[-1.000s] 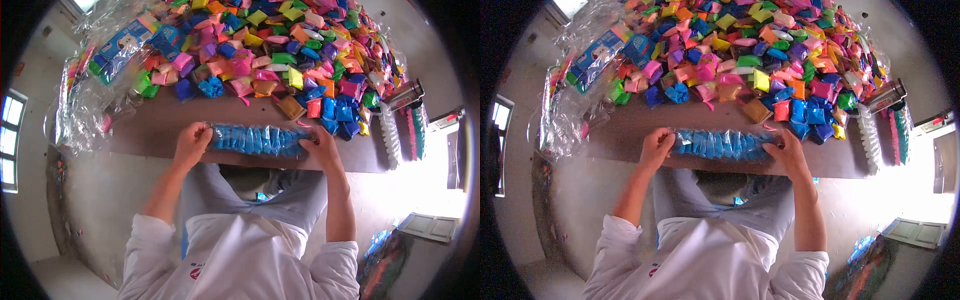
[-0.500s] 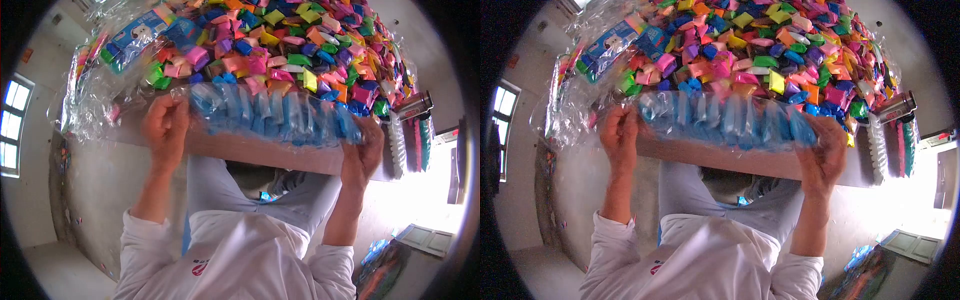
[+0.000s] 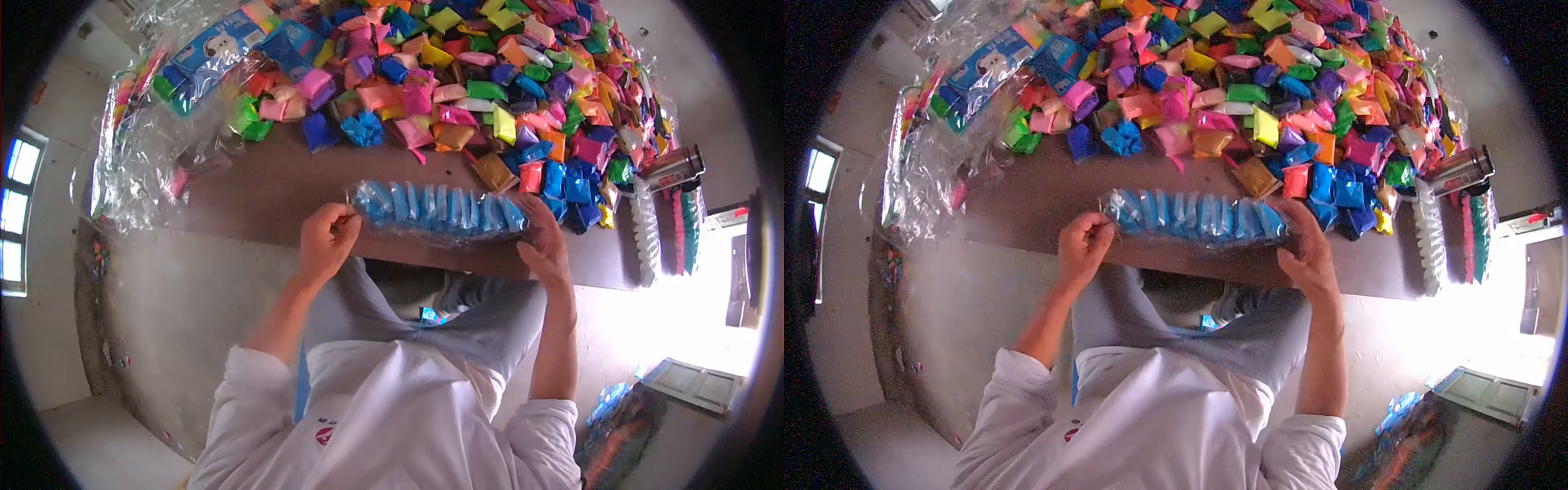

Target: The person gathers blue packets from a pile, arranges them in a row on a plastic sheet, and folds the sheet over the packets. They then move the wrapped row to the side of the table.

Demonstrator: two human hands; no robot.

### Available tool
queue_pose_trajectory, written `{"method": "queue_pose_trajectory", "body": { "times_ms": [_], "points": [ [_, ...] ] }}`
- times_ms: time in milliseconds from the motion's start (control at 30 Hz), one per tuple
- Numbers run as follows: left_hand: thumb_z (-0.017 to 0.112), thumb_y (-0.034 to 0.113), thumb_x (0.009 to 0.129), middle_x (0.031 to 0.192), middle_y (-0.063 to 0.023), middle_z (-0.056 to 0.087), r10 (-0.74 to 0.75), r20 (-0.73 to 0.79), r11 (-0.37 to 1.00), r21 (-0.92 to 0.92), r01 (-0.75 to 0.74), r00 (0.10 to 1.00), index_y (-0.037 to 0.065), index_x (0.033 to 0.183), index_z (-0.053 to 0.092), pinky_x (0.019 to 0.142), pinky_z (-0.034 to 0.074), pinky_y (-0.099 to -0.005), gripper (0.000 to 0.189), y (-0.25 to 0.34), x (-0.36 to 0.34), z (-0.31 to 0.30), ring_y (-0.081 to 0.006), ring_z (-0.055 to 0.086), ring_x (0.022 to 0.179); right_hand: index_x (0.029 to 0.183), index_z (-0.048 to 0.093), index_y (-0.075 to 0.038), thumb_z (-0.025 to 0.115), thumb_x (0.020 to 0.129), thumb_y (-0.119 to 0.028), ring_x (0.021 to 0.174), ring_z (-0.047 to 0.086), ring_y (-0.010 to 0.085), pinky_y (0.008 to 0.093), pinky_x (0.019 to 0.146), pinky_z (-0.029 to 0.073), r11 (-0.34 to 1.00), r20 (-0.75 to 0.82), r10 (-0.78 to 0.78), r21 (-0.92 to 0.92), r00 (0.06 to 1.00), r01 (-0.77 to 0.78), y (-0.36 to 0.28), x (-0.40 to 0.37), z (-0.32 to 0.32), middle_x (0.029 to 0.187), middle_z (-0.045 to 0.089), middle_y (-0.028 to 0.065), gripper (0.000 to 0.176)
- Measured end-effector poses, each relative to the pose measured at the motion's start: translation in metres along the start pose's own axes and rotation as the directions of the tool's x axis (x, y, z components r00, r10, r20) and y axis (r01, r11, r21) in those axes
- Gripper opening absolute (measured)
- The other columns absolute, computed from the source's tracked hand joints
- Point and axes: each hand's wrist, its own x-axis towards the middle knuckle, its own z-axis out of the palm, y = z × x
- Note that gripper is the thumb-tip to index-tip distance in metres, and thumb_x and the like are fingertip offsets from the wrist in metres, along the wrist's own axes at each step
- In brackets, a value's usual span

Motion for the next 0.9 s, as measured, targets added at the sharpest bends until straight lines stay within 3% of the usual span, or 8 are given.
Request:
{"method": "queue_pose_trajectory", "body": {
  "times_ms": [133, 200, 267, 367, 433, 533, 733, 900],
  "points": [
    [0.065, 0.013, 0.084, 0.087, -0.0071, 0.063, 0.025, 0.024, 0.998, -0.061, -0.024, 0.999, 0.0, 0.092, 0.063, 0.065, 0.048, -0.0257, 0.015, 0.001, -0.001, -0.005, -0.0128, 0.059, 0.073, 0.135, 0.045, 0.002, 0.071, 0.078, -0.035, 0.134, 0.037, 0.0246, 0.0385, 0.112, 0.022, 0.995, 0.018, -0.028, -0.096, 0.999, 0.03, -0.017, -0.008, -0.032, 0.138, 0.048, 0.0139, 0.073],
    [0.065, 0.014, 0.084, 0.091, -0.007, 0.063, -0.025, -0.008, 0.996, -0.083, 0.024, 1.0, 0.001, 0.095, 0.063, 0.069, 0.048, -0.0263, 0.017, 0.0, -0.001, -0.01, -0.0129, 0.059, 0.076, 0.138, 0.043, 0.0, 0.068, 0.079, -0.052, 0.134, 0.036, 0.025, 0.0392, 0.112, 0.023, 0.921, -0.106, -0.153, -0.376, 0.983, 0.103, -0.041, -0.005, -0.032, 0.14, 0.046, 0.0142, 0.082],
    [0.065, 0.015, 0.084, 0.096, -0.0069, 0.062, -0.066, -0.044, 0.993, -0.101, 0.061, 0.997, 0.001, 0.097, 0.063, 0.072, 0.048, -0.0268, 0.02, -0.001, 0.004, -0.02, -0.013, 0.059, 0.08, 0.138, 0.043, -0.001, 0.068, 0.079, -0.045, 0.133, 0.038, 0.0255, 0.0395, 0.111, 0.025, 0.879, -0.139, -0.182, -0.467, 0.974, 0.097, -0.071, 0.0, -0.017, 0.141, 0.046, 0.0147, 0.078],
    [0.065, 0.021, 0.084, 0.102, -0.0066, 0.06, -0.152, -0.025, 0.986, -0.074, 0.15, 0.988, 0.001, 0.107, 0.06, 0.08, 0.047, -0.029, 0.031, 0.008, 0.014, -0.038, -0.0138, 0.057, 0.088, 0.139, 0.041, 0.0, 0.062, 0.083, -0.043, 0.134, 0.038, 0.0262, 0.0406, 0.111, 0.025, 0.74, -0.019, -0.258, -0.646, 0.966, 0.185, -0.085, 0.006, -0.007, 0.142, 0.044, 0.0145, 0.074],
    [0.066, 0.021, 0.084, 0.103, -0.0069, 0.06, -0.111, 0.0, 0.988, -0.107, 0.11, 0.994, 0.0, 0.109, 0.06, 0.08, 0.047, -0.0287, 0.033, 0.006, 0.019, -0.035, -0.014, 0.057, 0.089, 0.136, 0.044, 0.0, 0.067, 0.078, -0.023, 0.128, 0.045, 0.0263, 0.0395, 0.108, 0.031, 0.822, 0.045, -0.069, -0.564, 0.997, 0.082, -0.083, 0.008, -0.005, 0.134, 0.051, 0.015, 0.067],
    [0.068, 0.023, 0.085, 0.104, -0.0072, 0.058, -0.107, 0.059, 0.972, -0.202, 0.117, 0.992, -0.001, 0.112, 0.058, 0.081, 0.046, -0.028, 0.037, 0.006, 0.019, -0.022, -0.0143, 0.056, 0.09, 0.136, 0.045, -0.002, 0.067, 0.076, -0.012, 0.125, 0.048, 0.0254, 0.0371, 0.105, 0.036, 0.873, 0.106, 0.003, -0.485, 0.994, 0.049, -0.062, 0.01, -0.015, 0.131, 0.054, 0.0139, 0.065],
    [0.069, 0.022, 0.084, 0.103, -0.0064, 0.057, -0.128, 0.164, 0.97, -0.184, 0.158, 0.978, -0.002, 0.114, 0.057, 0.082, 0.046, -0.0269, 0.04, 0.011, 0.02, -0.014, -0.0128, 0.055, 0.093, 0.137, 0.046, -0.008, 0.071, 0.068, -0.002, 0.12, 0.053, 0.0219, 0.0326, 0.098, 0.043, 0.782, 0.081, 0.284, -0.596, 0.955, -0.182, -0.033, 0.016, -0.011, 0.131, 0.055, 0.0103, 0.074],
    [0.069, 0.022, 0.083, 0.105, -0.0067, 0.056, -0.101, 0.216, 0.99, -0.076, 0.12, 0.971, -0.001, 0.116, 0.057, 0.081, 0.046, -0.0284, 0.042, -0.001, 0.019, -0.018, -0.0132, 0.056, 0.092, 0.135, 0.048, -0.008, 0.075, 0.064, -0.002, 0.12, 0.052, 0.0224, 0.0335, 0.099, 0.043, 0.816, 0.172, 0.151, -0.577, 0.974, -0.025, -0.04, 0.017, -0.005, 0.13, 0.055, 0.0105, 0.076]
  ]
}}
